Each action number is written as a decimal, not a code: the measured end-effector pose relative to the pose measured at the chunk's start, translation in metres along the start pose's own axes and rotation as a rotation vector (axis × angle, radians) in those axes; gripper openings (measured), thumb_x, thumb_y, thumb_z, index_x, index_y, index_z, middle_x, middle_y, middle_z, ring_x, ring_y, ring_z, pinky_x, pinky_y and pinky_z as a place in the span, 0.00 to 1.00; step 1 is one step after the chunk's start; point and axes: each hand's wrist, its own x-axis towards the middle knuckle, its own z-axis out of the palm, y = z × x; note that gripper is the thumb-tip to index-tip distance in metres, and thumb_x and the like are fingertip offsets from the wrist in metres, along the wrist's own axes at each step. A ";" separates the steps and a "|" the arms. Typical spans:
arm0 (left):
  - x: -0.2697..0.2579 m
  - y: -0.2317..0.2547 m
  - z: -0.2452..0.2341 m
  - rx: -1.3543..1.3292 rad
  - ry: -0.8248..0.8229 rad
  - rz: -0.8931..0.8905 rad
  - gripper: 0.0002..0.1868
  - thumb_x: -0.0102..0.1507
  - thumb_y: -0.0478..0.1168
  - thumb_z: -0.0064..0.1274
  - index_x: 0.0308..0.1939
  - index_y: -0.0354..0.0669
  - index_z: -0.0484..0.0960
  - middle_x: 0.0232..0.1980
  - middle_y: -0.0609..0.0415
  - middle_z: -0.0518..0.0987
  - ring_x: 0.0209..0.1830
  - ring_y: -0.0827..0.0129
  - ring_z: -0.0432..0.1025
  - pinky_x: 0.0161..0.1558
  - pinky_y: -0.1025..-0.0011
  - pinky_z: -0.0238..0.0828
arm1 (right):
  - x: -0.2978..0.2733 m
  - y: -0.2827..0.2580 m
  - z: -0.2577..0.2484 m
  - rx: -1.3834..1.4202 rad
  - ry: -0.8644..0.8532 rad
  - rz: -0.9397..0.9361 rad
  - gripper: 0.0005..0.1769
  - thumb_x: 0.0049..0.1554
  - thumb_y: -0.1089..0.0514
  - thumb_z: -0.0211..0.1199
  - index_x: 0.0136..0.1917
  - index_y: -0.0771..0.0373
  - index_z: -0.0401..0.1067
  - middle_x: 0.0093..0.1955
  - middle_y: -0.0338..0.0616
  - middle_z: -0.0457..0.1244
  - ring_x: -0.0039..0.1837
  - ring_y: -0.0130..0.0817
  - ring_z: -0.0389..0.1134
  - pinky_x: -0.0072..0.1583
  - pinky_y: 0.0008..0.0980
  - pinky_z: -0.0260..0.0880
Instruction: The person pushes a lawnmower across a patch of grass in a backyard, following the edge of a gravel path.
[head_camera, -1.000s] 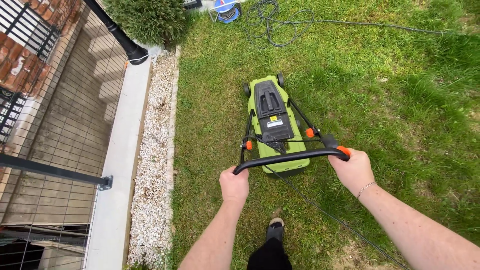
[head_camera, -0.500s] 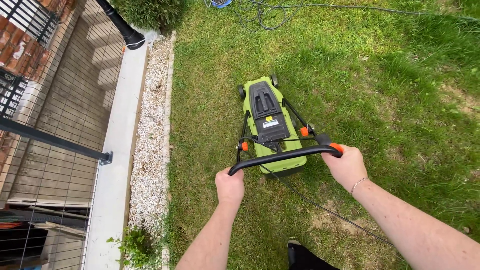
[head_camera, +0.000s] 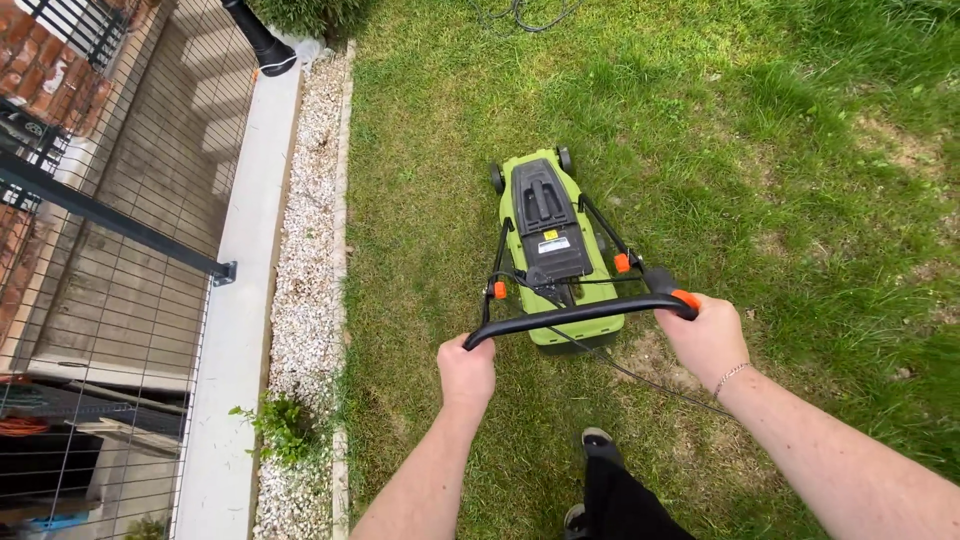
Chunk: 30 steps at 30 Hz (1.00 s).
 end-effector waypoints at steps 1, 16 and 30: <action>-0.015 -0.006 -0.004 0.000 0.000 -0.008 0.10 0.52 0.37 0.49 0.15 0.43 0.76 0.14 0.54 0.63 0.17 0.69 0.62 0.25 0.71 0.60 | -0.011 0.011 -0.004 -0.006 -0.004 0.004 0.09 0.49 0.54 0.71 0.35 0.62 0.78 0.26 0.46 0.61 0.35 0.33 0.62 0.39 0.33 0.63; -0.220 -0.116 -0.045 -0.021 0.008 -0.006 0.10 0.52 0.36 0.52 0.15 0.41 0.75 0.14 0.53 0.62 0.19 0.69 0.62 0.26 0.71 0.59 | -0.189 0.131 -0.081 0.010 0.009 0.035 0.07 0.50 0.58 0.70 0.35 0.64 0.80 0.26 0.46 0.63 0.34 0.32 0.62 0.38 0.32 0.63; -0.312 -0.168 -0.087 -0.047 -0.019 -0.076 0.14 0.62 0.32 0.52 0.21 0.45 0.74 0.18 0.58 0.66 0.15 0.72 0.53 0.17 0.68 0.46 | -0.301 0.162 -0.124 0.025 -0.137 0.172 0.06 0.56 0.58 0.68 0.40 0.62 0.79 0.26 0.42 0.56 0.28 0.31 0.51 0.30 0.34 0.50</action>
